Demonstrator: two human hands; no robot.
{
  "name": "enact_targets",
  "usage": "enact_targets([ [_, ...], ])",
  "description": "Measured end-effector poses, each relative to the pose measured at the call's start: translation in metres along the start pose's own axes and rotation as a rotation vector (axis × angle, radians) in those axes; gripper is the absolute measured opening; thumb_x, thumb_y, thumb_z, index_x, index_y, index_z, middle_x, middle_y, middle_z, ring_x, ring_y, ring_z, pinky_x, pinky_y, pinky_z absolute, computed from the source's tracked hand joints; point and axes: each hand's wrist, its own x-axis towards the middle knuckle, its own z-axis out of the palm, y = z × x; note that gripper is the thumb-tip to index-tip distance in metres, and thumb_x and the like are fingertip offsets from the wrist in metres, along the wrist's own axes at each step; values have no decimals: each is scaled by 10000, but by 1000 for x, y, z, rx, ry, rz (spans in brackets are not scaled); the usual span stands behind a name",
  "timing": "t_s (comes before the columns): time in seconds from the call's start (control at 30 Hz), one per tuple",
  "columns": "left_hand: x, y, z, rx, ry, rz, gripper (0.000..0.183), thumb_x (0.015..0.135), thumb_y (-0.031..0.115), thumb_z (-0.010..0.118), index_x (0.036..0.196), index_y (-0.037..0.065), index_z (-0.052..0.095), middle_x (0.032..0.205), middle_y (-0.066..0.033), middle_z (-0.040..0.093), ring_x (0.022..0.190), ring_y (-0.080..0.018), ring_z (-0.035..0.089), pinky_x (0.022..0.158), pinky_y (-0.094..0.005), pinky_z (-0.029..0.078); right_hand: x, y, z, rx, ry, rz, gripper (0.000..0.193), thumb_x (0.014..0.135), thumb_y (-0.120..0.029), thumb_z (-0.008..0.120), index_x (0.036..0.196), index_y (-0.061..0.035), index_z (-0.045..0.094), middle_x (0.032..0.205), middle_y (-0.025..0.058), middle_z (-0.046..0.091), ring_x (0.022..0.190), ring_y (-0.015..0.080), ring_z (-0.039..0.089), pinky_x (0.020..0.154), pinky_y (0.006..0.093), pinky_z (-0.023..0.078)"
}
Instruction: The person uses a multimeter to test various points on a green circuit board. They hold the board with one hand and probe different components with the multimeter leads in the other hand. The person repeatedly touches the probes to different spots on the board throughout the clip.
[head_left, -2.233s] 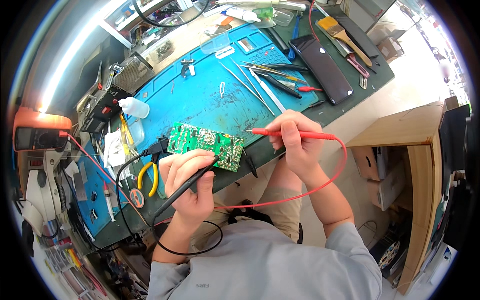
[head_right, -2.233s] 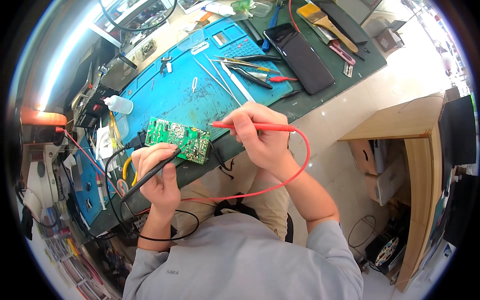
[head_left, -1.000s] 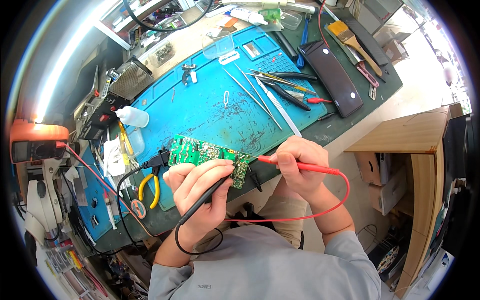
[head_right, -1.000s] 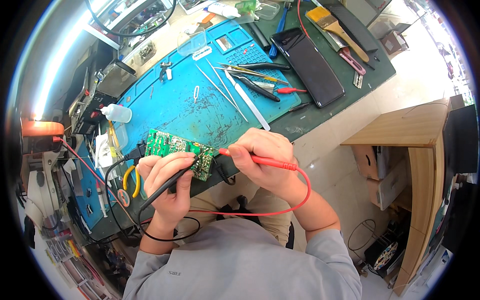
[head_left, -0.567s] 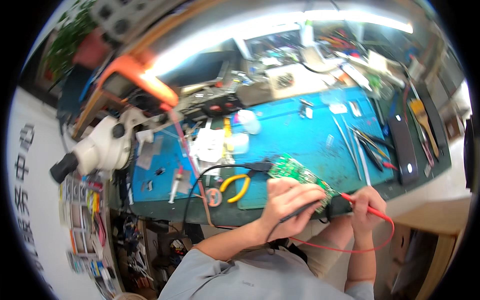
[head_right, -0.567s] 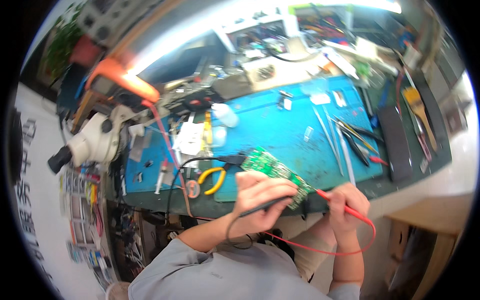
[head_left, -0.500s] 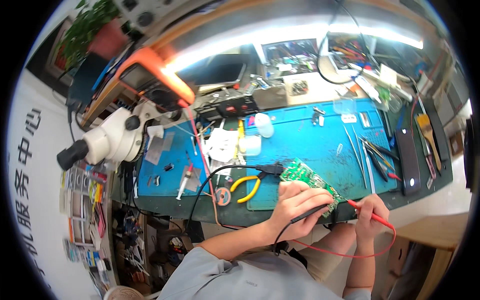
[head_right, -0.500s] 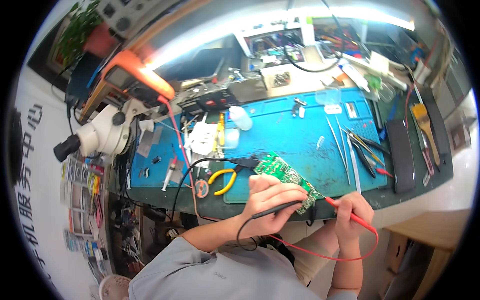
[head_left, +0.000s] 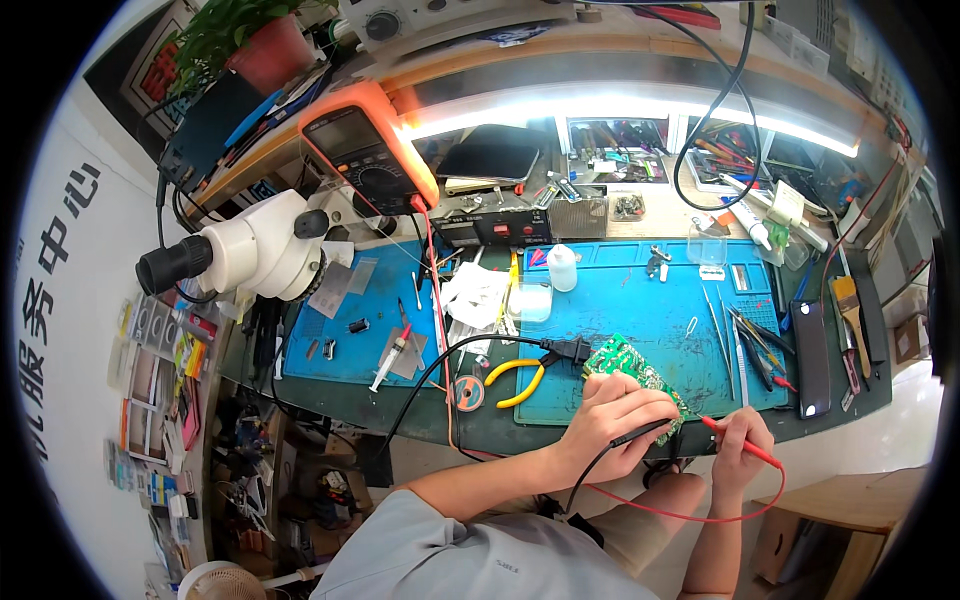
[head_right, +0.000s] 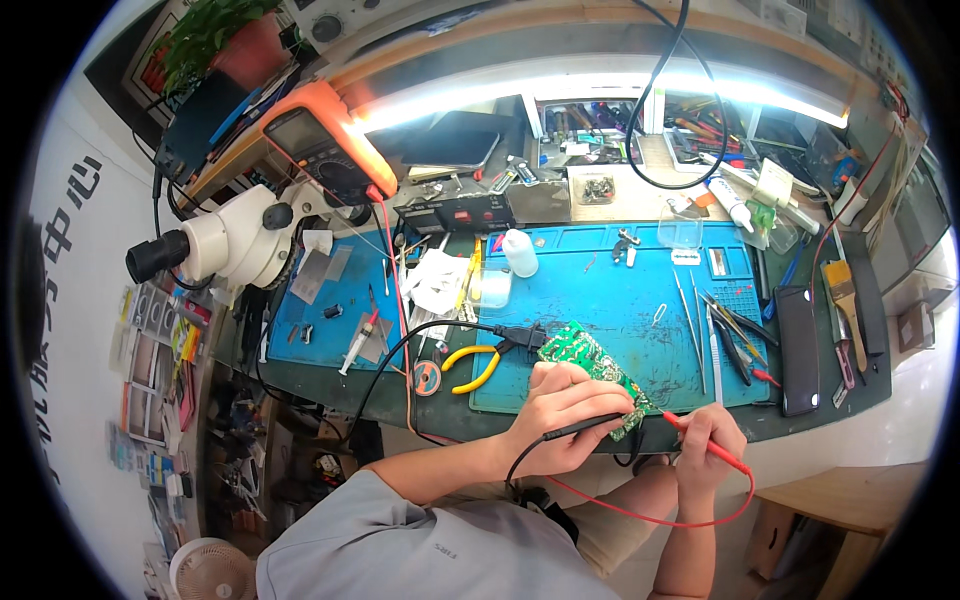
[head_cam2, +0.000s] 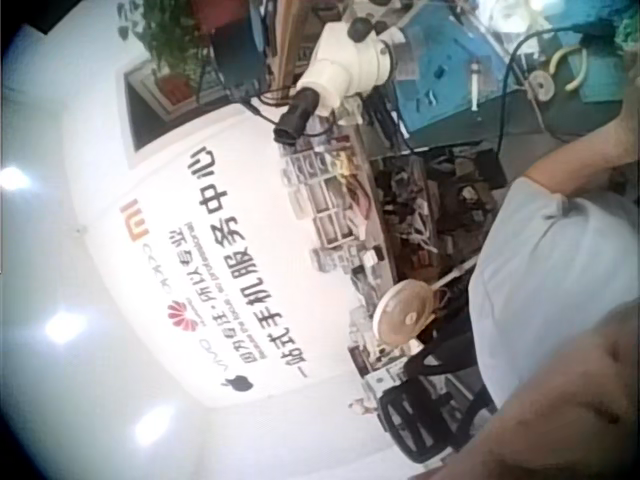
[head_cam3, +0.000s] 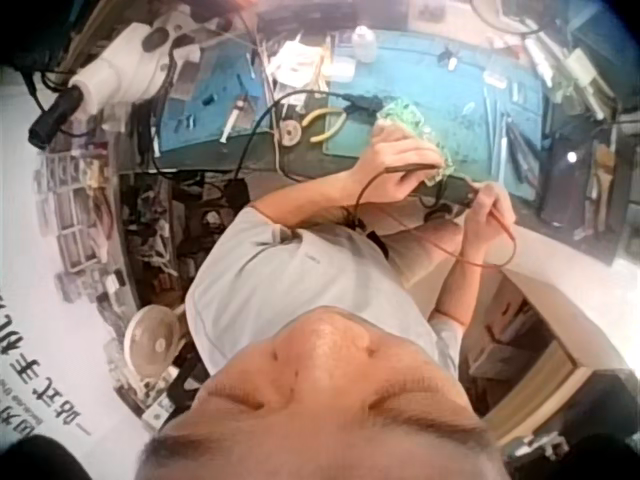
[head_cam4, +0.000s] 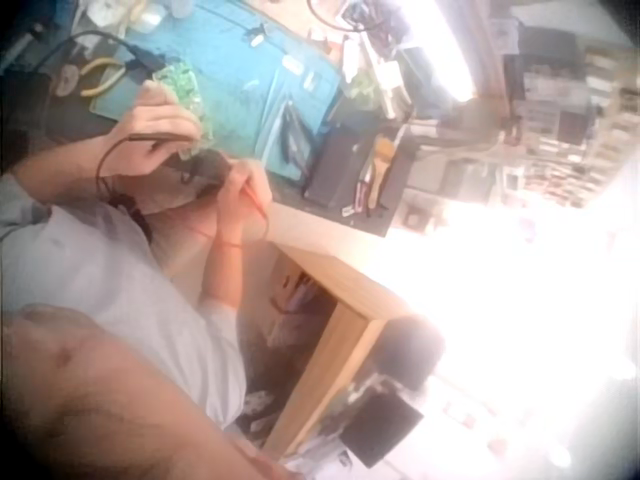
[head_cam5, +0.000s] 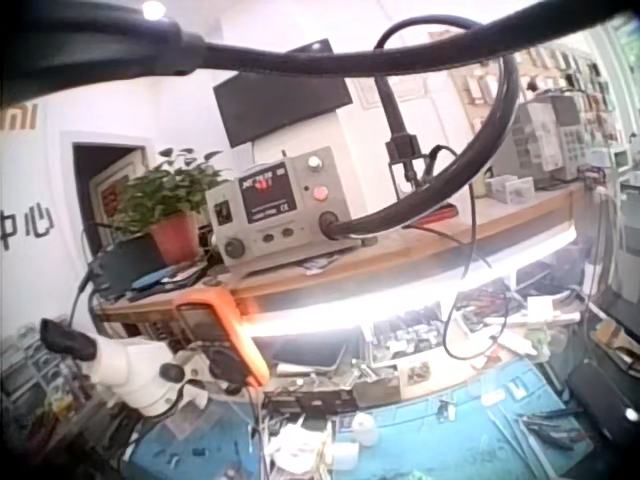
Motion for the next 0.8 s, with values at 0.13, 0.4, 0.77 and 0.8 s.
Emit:
enact_targets([
  [0.13,1,1,-2,-2,-9,4,224,786,130,758,1003,161,708,1027,65,697,863,-151,534,837,-308,330,0,-3,1,2,15,13,313,968,-101,528,682,18,572,612,59,556,518,100,508,477,250,387],
  [0.4,2,-4,-1,-17,-17,17,211,787,123,750,988,171,707,1021,61,705,844,-157,554,807,-326,342,0,-4,-1,-42,-5,36,273,945,-79,538,699,20,601,610,60,557,525,105,497,493,258,388],
  [0.77,-6,-1,-6,-2,55,200,254,740,78,760,982,140,711,1033,40,718,792,-155,532,773,-314,344,-3,2,1,147,103,-1,277,974,-75,526,725,9,613,672,59,594,536,95,492,487,234,398],
  [0.8,-10,0,-9,-16,84,239,262,733,72,763,982,133,710,1038,31,720,783,-155,530,765,-314,347,-3,3,0,189,143,2,284,982,-81,519,726,6,606,675,55,592,534,91,487,482,226,393],
])
